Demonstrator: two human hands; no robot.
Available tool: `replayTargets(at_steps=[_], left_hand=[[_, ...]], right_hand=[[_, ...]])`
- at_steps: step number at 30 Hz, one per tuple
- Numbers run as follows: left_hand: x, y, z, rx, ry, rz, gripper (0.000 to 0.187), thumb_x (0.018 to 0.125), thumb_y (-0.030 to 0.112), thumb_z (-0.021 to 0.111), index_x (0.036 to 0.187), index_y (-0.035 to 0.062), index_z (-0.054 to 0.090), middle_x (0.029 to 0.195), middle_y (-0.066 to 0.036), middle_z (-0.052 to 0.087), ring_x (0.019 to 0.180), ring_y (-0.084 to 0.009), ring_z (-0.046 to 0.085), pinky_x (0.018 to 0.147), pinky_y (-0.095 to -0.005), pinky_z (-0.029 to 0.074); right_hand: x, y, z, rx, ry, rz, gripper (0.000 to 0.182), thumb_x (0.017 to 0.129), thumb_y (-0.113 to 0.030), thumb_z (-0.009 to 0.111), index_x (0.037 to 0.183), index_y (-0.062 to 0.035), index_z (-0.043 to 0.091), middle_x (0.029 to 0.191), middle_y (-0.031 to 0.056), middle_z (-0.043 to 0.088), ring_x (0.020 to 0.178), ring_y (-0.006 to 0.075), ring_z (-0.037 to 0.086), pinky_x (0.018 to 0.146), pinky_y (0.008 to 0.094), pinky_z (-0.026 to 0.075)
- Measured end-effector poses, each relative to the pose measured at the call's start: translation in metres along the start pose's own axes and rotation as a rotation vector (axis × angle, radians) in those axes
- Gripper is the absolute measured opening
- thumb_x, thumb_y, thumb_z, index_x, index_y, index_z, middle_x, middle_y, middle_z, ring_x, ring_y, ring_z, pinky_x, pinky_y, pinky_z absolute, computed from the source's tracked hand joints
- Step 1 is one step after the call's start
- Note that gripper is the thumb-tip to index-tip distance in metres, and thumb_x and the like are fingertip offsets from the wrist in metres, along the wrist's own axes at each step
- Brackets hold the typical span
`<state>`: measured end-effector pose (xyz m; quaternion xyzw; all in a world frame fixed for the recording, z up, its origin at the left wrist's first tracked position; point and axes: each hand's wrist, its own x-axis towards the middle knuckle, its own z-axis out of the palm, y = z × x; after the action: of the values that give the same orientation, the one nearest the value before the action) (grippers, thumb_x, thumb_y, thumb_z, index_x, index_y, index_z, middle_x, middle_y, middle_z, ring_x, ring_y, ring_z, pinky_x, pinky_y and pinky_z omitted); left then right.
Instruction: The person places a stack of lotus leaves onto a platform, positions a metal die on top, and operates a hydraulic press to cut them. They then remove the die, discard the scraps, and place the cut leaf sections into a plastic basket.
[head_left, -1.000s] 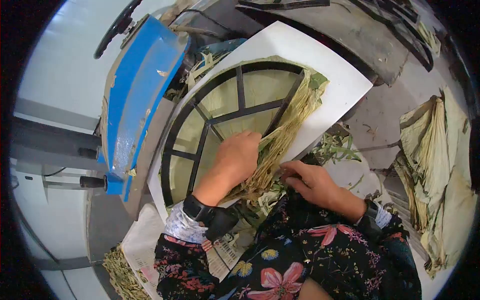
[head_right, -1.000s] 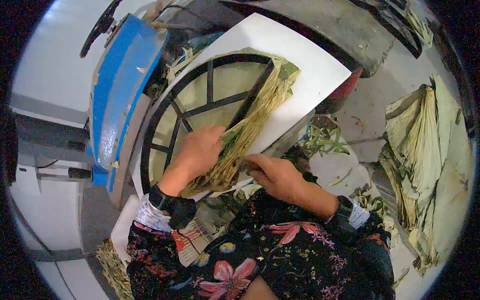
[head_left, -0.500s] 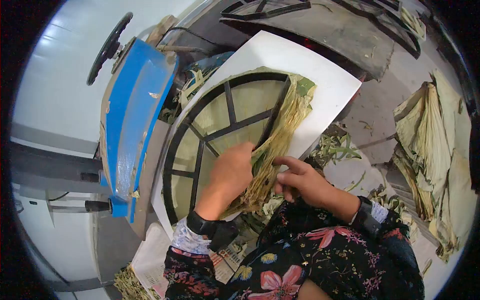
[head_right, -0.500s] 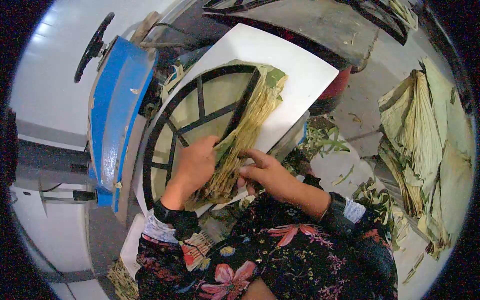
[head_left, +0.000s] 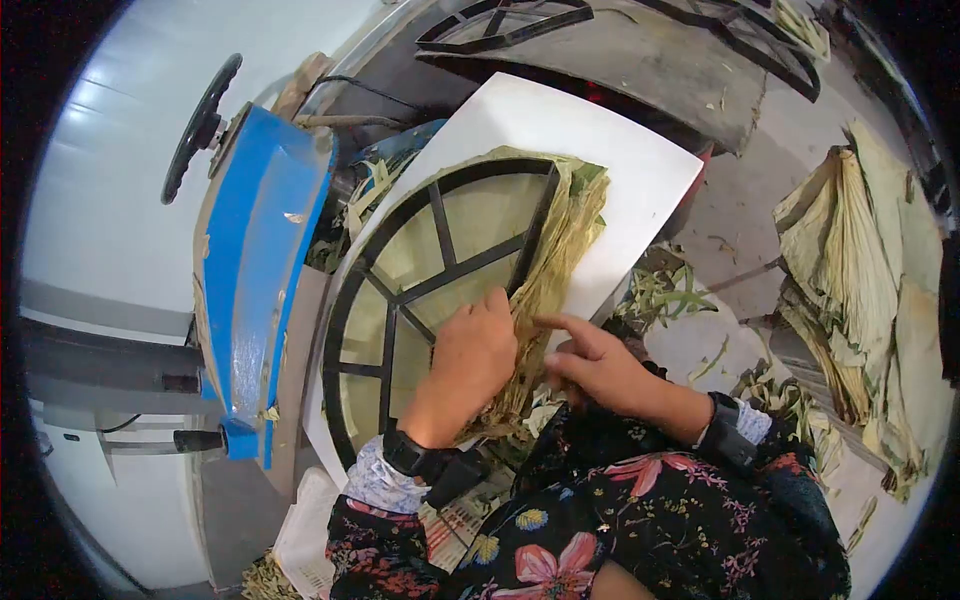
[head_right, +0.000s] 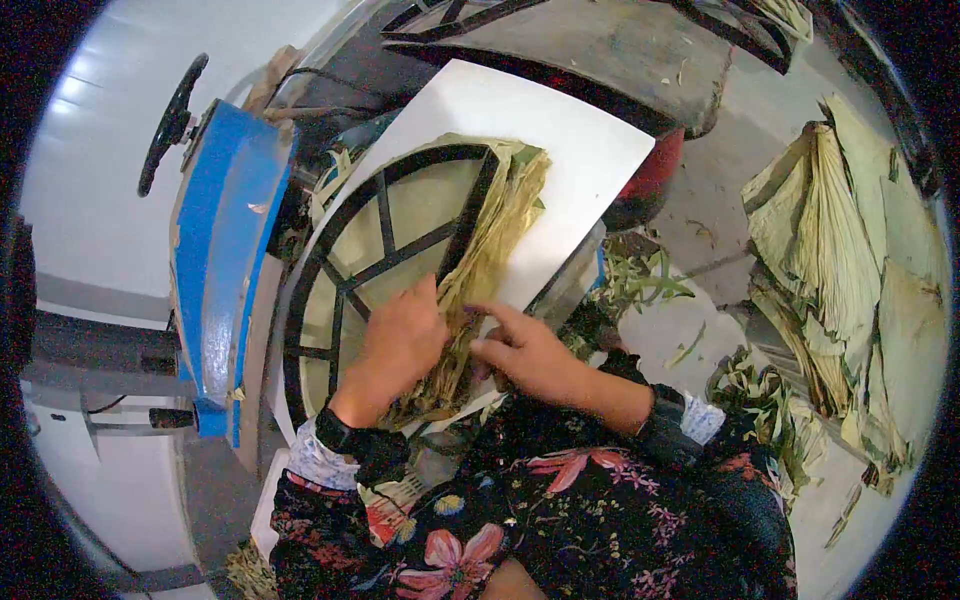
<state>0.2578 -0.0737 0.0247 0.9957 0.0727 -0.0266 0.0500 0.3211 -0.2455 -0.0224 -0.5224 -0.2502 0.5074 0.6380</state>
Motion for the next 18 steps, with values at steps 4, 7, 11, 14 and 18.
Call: replayTargets(at_steps=[4, 7, 11, 14, 18], left_hand=[[0.001, 0.003, -0.017, -0.056, 0.031, -0.061, 0.016, 0.079, 0.006, 0.047, 0.093, -0.0017, 0.048, 0.071, -0.023, 0.061, 0.07, -0.0407, 0.061, 0.061, -0.0499, 0.047], [0.0, 0.0, -0.015, -0.126, 0.07, -0.031, 0.016, 0.08, 0.005, 0.046, 0.094, -0.0009, 0.048, 0.075, -0.024, 0.061, 0.073, -0.0409, 0.061, 0.063, -0.0498, 0.047], [0.002, 0.006, -0.011, -0.1, -0.022, -0.077, 0.015, 0.08, 0.005, 0.046, 0.093, -0.0016, 0.048, 0.079, -0.024, 0.061, 0.076, -0.0411, 0.061, 0.065, -0.0487, 0.047], [0.002, 0.009, -0.01, -0.054, -0.047, -0.073, 0.022, 0.08, 0.01, 0.05, 0.097, -0.0032, 0.047, 0.087, -0.025, 0.061, 0.083, -0.0415, 0.059, 0.071, -0.0479, 0.047], [-0.005, 0.011, -0.013, -0.049, -0.046, -0.032, 0.05, 0.076, 0.018, 0.058, 0.115, -0.0084, 0.04, 0.096, -0.027, 0.058, 0.092, -0.0415, 0.055, 0.079, -0.0471, 0.046]], right_hand=[[-0.007, 0.008, -0.009, 0.132, 0.185, -0.003, 0.038, 0.091, -0.012, 0.05, 0.128, -0.0053, 0.041, 0.073, 0.0055, 0.055, 0.054, 0.0108, 0.052, 0.048, 0.0237, 0.043], [-0.01, 0.004, -0.006, 0.183, 0.139, -0.001, 0.04, 0.091, -0.013, 0.049, 0.128, -0.0033, 0.039, 0.074, 0.0054, 0.056, 0.056, 0.0114, 0.052, 0.049, 0.024, 0.044], [-0.006, 0.009, -0.008, 0.202, 0.204, 0.016, 0.042, 0.091, -0.014, 0.05, 0.131, -0.0053, 0.037, 0.074, 0.0051, 0.056, 0.055, 0.0116, 0.052, 0.05, 0.0243, 0.044], [-0.006, 0.007, -0.008, 0.204, 0.09, 0.034, 0.046, 0.092, -0.016, 0.051, 0.134, -0.0074, 0.035, 0.073, 0.0049, 0.056, 0.055, 0.0113, 0.052, 0.049, 0.0242, 0.043], [0.001, 0.0, -0.003, 0.084, -0.006, 0.065, 0.053, 0.092, -0.019, 0.052, 0.14, -0.0087, 0.03, 0.069, 0.0042, 0.056, 0.055, 0.01, 0.051, 0.049, 0.0242, 0.043]])
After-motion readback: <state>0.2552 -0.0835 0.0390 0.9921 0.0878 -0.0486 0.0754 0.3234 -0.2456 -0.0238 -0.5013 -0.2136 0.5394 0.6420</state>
